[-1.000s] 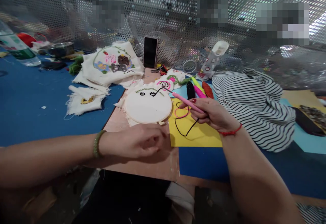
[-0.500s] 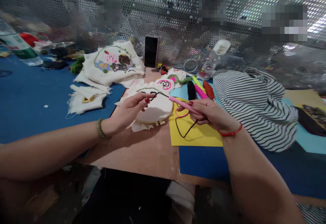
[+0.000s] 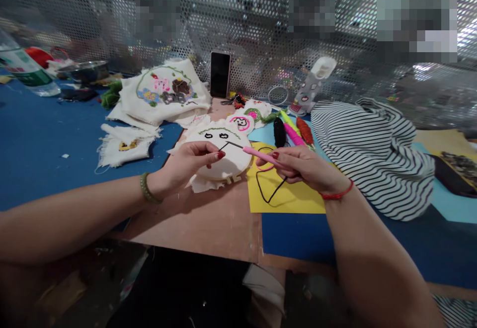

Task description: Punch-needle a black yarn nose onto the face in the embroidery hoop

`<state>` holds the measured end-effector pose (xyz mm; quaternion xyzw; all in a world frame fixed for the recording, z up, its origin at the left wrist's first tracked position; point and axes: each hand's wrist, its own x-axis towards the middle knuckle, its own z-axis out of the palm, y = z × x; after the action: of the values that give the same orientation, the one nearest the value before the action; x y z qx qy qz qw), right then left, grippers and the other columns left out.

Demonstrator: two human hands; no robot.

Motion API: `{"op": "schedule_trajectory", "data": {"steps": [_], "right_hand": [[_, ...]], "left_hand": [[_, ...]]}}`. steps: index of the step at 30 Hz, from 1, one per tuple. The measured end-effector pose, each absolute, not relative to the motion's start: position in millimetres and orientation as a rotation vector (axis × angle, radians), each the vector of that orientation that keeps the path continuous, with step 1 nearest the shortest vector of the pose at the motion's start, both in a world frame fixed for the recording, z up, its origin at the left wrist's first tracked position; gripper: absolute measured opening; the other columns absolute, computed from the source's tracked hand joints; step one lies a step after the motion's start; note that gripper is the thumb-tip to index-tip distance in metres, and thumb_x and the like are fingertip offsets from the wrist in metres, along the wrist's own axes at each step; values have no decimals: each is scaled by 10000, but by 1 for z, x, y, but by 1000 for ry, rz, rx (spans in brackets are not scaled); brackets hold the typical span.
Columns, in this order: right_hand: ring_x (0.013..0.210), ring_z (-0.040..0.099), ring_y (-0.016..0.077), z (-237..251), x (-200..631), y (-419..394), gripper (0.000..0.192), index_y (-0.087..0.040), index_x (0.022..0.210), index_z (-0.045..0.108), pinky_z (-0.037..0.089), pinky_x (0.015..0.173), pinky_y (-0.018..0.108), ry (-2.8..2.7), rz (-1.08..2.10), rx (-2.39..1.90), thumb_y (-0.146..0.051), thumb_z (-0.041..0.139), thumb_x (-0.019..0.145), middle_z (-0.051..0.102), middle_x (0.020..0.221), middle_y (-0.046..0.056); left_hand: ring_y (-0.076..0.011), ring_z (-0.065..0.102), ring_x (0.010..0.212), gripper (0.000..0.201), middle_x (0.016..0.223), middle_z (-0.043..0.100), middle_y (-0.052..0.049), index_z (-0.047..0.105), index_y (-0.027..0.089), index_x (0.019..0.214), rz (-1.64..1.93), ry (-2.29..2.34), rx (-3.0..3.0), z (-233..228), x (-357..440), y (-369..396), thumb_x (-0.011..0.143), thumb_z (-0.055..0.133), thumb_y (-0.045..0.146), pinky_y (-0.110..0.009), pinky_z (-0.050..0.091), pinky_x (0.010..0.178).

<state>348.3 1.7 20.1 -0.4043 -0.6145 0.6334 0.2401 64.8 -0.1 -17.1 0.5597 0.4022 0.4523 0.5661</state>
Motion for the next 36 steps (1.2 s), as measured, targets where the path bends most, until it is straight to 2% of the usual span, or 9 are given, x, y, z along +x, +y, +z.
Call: {"op": "schedule_trajectory", "data": {"steps": [10, 16, 20, 22, 25, 27, 30, 33, 36], "right_hand": [[467, 141, 59, 23, 349, 3, 434, -124, 925, 717, 58, 417, 238, -1656, 1696, -1137, -551, 715, 854, 250, 542, -89], [491, 202, 63, 20, 346, 1, 437, -101, 1000, 716, 105, 434, 240, -1680, 1636, -1169, -518, 710, 872, 312, 566, -74], [500, 221, 62, 12, 342, 1, 449, -110, 984, 706, 119, 438, 243, -1744, 1632, -1138, -548, 697, 884, 328, 577, -72], [500, 226, 62, 11, 342, 1, 435, -114, 964, 700, 120, 435, 245, -1762, 1618, -1134, -543, 692, 892, 331, 579, -70], [505, 241, 62, 12, 342, 1, 414, -122, 968, 692, 123, 435, 245, -1757, 1577, -1170, -528, 701, 891, 348, 590, -67], [504, 242, 61, 13, 343, 0, 409, -128, 975, 691, 127, 433, 243, -1759, 1559, -1185, -528, 706, 887, 345, 589, -70], [505, 249, 62, 13, 343, 0, 397, -134, 953, 696, 144, 432, 238, -1788, 1538, -1197, -527, 694, 895, 343, 587, -70], [504, 265, 65, 10, 341, 0, 421, -134, 1008, 723, 169, 426, 230, -1841, 1521, -1204, -536, 691, 888, 339, 587, -71], [502, 270, 61, 7, 338, 0, 471, -128, 1051, 733, 185, 423, 219, -1870, 1564, -1160, -564, 692, 876, 333, 591, -76]], "left_hand": [[-92, 499, 645, 174, 743, 645, 8, 671, 161, 712, 1086, 946, 1262, -19, 64, 4, 724, 801, 276, -253, 413, 629], [-72, 493, 600, 162, 712, 623, 15, 660, 150, 737, 994, 919, 1264, -18, 65, 0, 753, 786, 250, -218, 392, 568], [-65, 517, 582, 115, 683, 610, 16, 659, 135, 764, 865, 859, 1239, -17, 68, -5, 791, 745, 205, -205, 411, 561], [-71, 548, 627, 94, 767, 647, -4, 694, 126, 875, 847, 847, 1215, -16, 68, -7, 807, 731, 180, -209, 444, 588], [-104, 611, 789, 332, 1042, 680, -61, 690, 140, 1121, 887, 832, 1172, -15, 68, -6, 793, 741, 140, -238, 520, 667], [-119, 625, 878, 430, 1164, 663, -86, 665, 149, 1209, 925, 825, 1171, -14, 67, -5, 787, 740, 108, -249, 545, 715], [-105, 626, 850, 359, 1059, 701, -71, 695, 129, 1169, 928, 819, 1203, -14, 68, -5, 813, 723, 100, -224, 528, 717], [-100, 637, 782, 255, 904, 721, -39, 732, 135, 1104, 884, 764, 1200, -14, 69, -7, 850, 704, 140, -226, 522, 702], [-99, 641, 704, 233, 823, 724, -29, 745, 139, 1095, 834, 703, 1177, -15, 70, -10, 870, 688, 164, -235, 512, 659]]}}
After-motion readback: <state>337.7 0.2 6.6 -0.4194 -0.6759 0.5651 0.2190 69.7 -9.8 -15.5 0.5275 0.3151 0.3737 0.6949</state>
